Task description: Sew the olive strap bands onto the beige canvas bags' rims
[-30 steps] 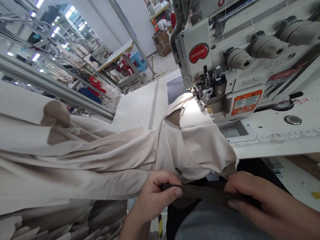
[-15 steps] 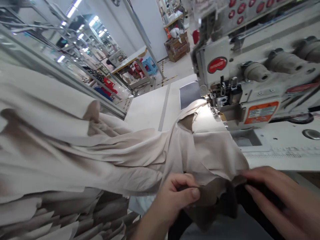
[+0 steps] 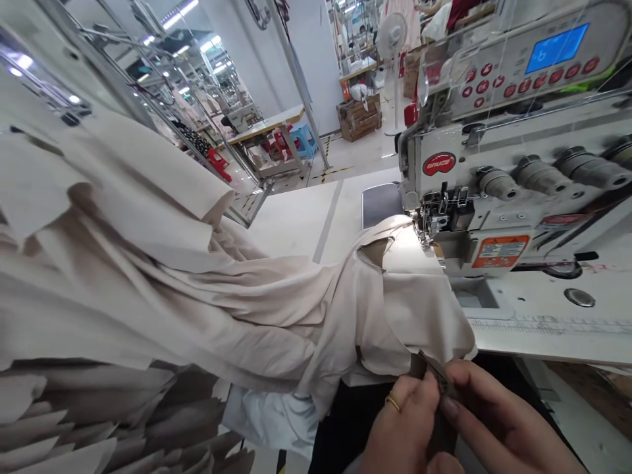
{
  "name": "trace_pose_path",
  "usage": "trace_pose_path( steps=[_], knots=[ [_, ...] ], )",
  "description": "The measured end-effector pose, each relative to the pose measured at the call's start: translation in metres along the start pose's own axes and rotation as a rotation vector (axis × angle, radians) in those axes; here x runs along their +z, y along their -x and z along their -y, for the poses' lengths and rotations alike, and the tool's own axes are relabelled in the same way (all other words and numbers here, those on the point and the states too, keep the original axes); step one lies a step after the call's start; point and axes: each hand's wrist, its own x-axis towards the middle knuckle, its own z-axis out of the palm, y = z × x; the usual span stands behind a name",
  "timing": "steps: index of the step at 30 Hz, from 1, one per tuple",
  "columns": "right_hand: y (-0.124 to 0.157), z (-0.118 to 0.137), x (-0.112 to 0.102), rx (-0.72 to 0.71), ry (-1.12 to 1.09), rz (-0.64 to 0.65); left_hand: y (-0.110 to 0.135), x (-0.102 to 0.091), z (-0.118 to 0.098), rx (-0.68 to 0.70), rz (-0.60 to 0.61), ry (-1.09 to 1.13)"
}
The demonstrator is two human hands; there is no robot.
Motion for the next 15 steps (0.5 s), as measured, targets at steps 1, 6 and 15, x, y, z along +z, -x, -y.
trace_pose_path(
  steps=[1,6,15],
  knots=[
    [0.001,0.001,0.0,-0.035,0.056,-0.026,0.0,0.002,0.008,-0.043,0.0,-0.055],
    [0.004,0.008,-0.002,-0.421,0.409,-0.188,0.006,-0.016,-0.006,0.028,0.241,-0.178],
    [0.008,0.014,-0.009,-0.169,0.156,-0.013,-0.002,-0.044,-0.056,0.338,0.092,-0.368]
  ],
)
